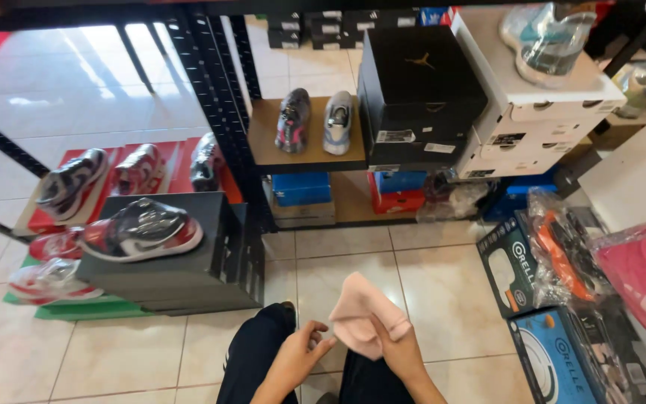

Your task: Wiping and inspecting various shoes with a cloth in a storage or display area

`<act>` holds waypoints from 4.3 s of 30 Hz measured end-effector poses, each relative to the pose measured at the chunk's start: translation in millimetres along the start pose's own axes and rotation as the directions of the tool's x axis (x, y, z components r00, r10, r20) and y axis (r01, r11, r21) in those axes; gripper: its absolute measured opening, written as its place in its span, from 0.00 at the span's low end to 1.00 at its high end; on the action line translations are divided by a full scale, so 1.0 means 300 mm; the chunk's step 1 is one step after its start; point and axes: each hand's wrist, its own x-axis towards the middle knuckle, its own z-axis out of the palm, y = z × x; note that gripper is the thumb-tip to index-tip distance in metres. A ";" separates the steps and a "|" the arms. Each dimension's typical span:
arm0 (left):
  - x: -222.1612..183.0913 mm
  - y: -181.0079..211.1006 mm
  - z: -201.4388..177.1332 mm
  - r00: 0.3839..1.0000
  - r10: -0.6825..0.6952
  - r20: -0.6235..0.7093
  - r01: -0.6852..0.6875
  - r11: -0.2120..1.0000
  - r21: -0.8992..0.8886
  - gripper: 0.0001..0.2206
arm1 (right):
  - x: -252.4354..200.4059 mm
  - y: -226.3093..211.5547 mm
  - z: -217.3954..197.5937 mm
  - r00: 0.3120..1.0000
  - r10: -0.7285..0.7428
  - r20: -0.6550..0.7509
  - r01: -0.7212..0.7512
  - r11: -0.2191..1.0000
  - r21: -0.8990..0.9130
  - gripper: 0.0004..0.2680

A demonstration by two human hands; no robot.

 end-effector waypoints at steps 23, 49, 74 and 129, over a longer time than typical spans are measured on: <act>0.176 0.004 0.037 0.947 0.296 0.122 -0.289 0.625 0.725 0.19 | 0.004 -0.016 -0.151 0.861 -0.323 -0.393 0.180 0.916 -0.358 0.12; 1.983 0.007 -0.433 0.758 0.156 -0.634 -0.050 0.982 0.183 0.55 | 0.276 -0.093 0.113 0.999 0.001 -0.036 -0.005 0.995 -0.098 0.17; 0.121 -0.172 -0.313 0.904 -0.391 -0.173 0.041 0.482 -0.875 0.20 | 0.083 -0.071 0.328 0.894 -0.273 -0.355 0.094 0.890 -0.447 0.16; -0.182 -0.246 -0.289 0.941 -0.267 -0.209 -0.002 0.612 -0.791 0.24 | -0.070 -0.172 0.396 0.721 -0.669 0.182 0.643 0.548 -0.534 0.32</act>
